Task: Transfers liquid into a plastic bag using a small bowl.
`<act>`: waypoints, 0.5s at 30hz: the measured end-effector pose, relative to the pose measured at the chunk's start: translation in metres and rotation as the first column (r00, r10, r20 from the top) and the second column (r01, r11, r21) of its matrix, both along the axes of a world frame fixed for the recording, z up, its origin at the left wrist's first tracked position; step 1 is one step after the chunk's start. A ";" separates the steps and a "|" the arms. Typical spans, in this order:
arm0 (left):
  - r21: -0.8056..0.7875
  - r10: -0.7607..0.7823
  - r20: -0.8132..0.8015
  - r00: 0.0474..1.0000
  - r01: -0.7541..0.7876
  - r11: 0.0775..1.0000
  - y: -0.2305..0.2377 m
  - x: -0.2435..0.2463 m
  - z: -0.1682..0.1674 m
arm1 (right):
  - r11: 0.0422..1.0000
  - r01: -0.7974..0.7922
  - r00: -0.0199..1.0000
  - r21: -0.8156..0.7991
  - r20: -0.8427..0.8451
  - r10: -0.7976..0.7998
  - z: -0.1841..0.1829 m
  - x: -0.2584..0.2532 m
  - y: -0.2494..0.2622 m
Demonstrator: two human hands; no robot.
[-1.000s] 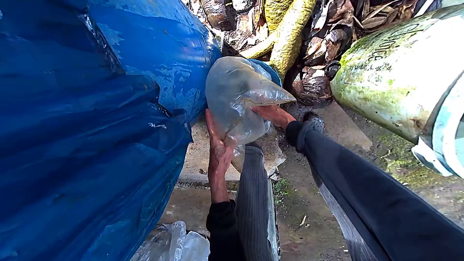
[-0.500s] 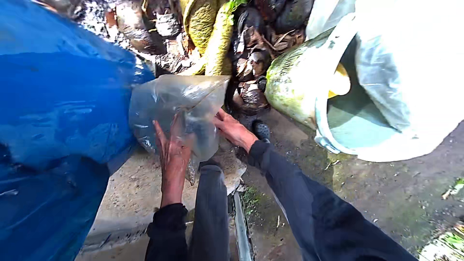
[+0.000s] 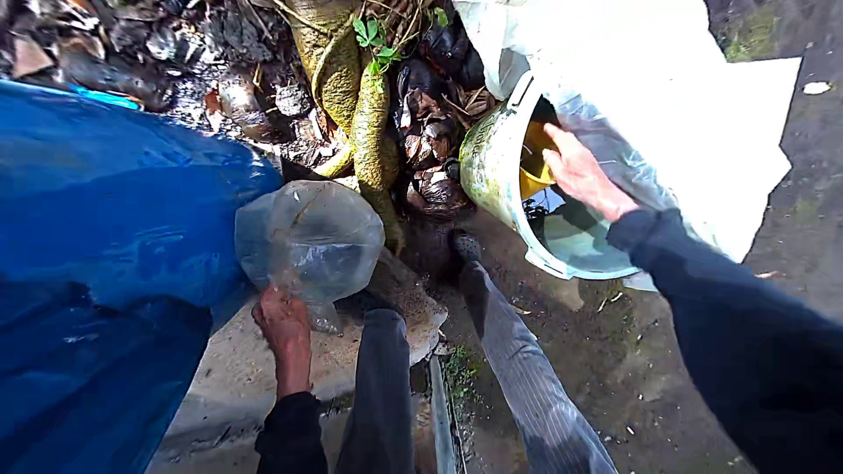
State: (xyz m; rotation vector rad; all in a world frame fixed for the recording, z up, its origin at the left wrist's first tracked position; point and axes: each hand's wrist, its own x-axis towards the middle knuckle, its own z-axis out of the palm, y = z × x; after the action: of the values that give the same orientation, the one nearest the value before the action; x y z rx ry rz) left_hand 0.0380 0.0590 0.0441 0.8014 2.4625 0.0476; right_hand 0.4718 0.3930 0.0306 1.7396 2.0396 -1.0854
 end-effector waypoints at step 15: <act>0.134 -0.091 0.166 0.982 0.069 0.989 0.018 0.037 0.006 | 0.934 -0.223 0.893 -0.279 0.326 0.310 -0.065 0.052 0.018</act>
State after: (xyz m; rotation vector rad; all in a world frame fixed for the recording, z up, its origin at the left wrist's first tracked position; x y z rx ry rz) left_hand 0.0750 0.0772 0.0501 0.9111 2.2799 0.2370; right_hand 0.5237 0.4112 -0.0340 1.3696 1.7721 -0.8049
